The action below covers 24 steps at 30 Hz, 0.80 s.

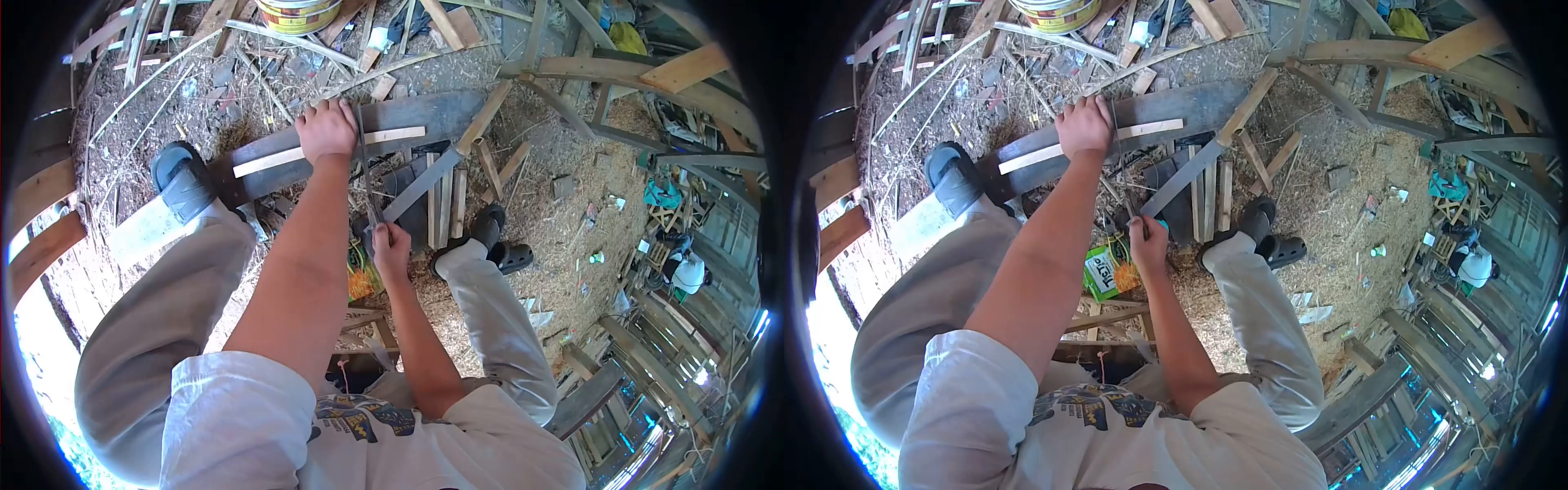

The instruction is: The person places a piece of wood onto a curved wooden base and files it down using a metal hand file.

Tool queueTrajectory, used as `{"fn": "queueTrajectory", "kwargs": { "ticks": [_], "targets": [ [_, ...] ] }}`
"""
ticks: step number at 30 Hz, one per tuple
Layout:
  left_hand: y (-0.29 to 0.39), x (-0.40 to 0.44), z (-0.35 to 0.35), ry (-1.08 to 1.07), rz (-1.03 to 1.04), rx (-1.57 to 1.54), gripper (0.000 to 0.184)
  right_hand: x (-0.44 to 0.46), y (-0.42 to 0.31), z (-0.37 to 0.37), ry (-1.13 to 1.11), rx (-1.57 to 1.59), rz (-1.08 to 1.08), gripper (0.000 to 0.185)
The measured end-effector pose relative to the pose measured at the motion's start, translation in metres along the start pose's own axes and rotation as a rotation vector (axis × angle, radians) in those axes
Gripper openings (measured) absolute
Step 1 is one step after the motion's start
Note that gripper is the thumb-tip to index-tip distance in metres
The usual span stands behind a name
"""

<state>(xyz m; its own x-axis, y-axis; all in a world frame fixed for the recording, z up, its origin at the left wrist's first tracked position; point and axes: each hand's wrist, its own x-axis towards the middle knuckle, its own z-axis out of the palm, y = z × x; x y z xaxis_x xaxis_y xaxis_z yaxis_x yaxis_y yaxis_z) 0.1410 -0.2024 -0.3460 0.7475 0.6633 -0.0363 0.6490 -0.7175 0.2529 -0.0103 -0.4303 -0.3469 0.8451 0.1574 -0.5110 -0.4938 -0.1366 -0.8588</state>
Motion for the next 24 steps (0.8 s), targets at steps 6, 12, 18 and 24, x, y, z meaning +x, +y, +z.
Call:
{"fn": "queueTrajectory", "kwargs": {
  "ticks": [6, 12, 18, 24],
  "targets": [
    [-0.003, -0.006, 0.0, 0.009, 0.022, -0.024, 0.044, 0.043, -0.047, 0.021, -0.065, -0.012, -0.058, 0.036],
    [0.0, 0.0, -0.001, -0.007, 0.002, 0.007, 0.041, -0.001, -0.022, 0.0, -0.027, -0.156, -0.031, 0.036],
    [0.0, -0.007, -0.004, -0.016, 0.003, -0.015, 0.041, 0.042, -0.031, 0.018, -0.018, -0.186, -0.073, 0.029],
    [0.0, -0.001, -0.006, 0.005, -0.006, 0.003, 0.044, 0.008, -0.01, 0.003, 0.022, -0.242, -0.153, 0.028]
  ]
}}
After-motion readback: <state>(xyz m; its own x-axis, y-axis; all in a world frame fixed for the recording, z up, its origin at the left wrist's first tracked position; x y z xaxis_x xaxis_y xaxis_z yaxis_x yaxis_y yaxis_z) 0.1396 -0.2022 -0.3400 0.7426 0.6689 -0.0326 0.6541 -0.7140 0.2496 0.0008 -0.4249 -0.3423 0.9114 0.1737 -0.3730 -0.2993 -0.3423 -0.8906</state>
